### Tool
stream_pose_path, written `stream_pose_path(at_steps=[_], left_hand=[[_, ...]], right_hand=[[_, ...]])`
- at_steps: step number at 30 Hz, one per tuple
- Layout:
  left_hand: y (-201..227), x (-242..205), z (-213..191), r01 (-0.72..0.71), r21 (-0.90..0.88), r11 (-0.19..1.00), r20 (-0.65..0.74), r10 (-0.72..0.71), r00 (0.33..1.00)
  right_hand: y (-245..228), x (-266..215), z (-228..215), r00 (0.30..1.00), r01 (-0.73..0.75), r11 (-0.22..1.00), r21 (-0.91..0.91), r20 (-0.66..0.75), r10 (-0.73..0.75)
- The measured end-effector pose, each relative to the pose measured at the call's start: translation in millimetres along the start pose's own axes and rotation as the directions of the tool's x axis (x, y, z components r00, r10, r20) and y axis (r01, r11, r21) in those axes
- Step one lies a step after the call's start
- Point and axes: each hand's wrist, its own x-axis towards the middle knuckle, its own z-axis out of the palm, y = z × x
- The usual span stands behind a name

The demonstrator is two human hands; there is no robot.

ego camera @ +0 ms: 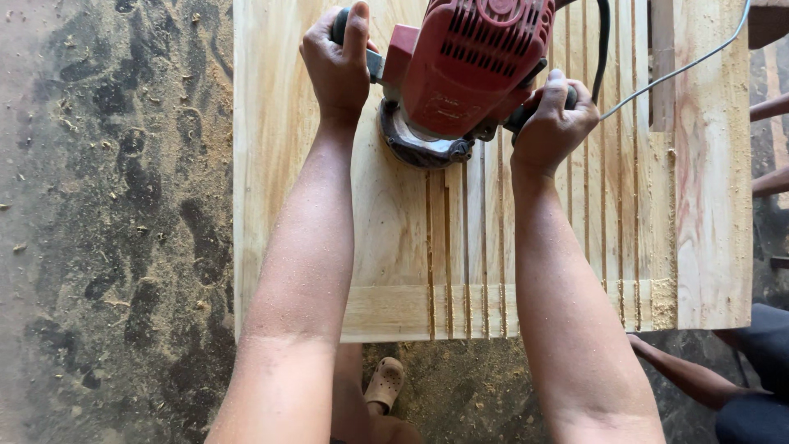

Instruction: The person uses a handheld electric router to cut parallel grooves into a large wooden board. They guide the tool along the surface, creating evenly spaced channels while sawdust accumulates on the floor.

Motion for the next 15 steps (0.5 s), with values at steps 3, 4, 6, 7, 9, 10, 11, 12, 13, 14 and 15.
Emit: stream_pose_path(at_steps=[3,4,6,7,9,10,11,12,13,14,15], left_hand=[[-0.1,0.9,-0.1,-0.013,-0.001,1.000,0.004,0.013,1.000],[-0.1,1.3,0.3,-0.017,0.000,1.000,0.006,0.017,1.000],[0.1,2.0,-0.1,-0.022,0.002,1.000,0.007,0.022,1.000],[0.3,2.2,0.0,-0.025,0.003,1.000,0.008,0.025,1.000],[0.8,2.3,0.4,-0.022,0.003,1.000,0.001,0.022,1.000],[1.0,2.6,0.8,-0.022,0.003,1.000,-0.002,0.022,1.000],[1.1,3.0,1.0,-0.022,-0.005,1.000,-0.004,0.022,1.000],[1.0,3.4,1.5,-0.022,-0.014,1.000,-0.006,0.022,1.000],[0.8,3.6,1.8,-0.022,-0.022,1.000,-0.008,0.022,1.000],[0.3,3.8,2.1,-0.018,-0.027,0.999,-0.010,0.018,1.000],[-0.2,3.9,2.2,-0.014,-0.031,0.999,-0.014,0.013,1.000]], right_hand=[[1.0,0.7,-0.1,1.000,-0.019,1.000,0.006,0.001,0.019],[1.2,1.3,-0.1,1.000,-0.030,0.999,0.010,0.001,0.030],[1.1,1.4,1.0,1.000,-0.024,1.000,0.019,0.001,0.024],[1.0,1.3,1.1,1.000,-0.022,1.000,0.022,0.000,0.022],[1.0,1.2,1.5,1.000,-0.019,1.000,0.016,-0.002,0.020],[1.1,1.5,1.7,1.000,-0.018,1.000,0.013,-0.003,0.018],[1.2,1.9,2.1,1.000,-0.011,1.000,0.008,-0.002,0.011],[1.4,2.3,2.3,1.000,-0.005,1.000,0.004,-0.001,0.005],[1.7,2.5,2.4,1.000,0.001,1.000,-0.001,0.000,-0.001],[2.2,2.7,2.4,1.000,0.001,1.000,0.006,0.001,-0.001],[2.6,3.0,2.4,1.000,0.001,1.000,0.013,0.003,-0.001]])
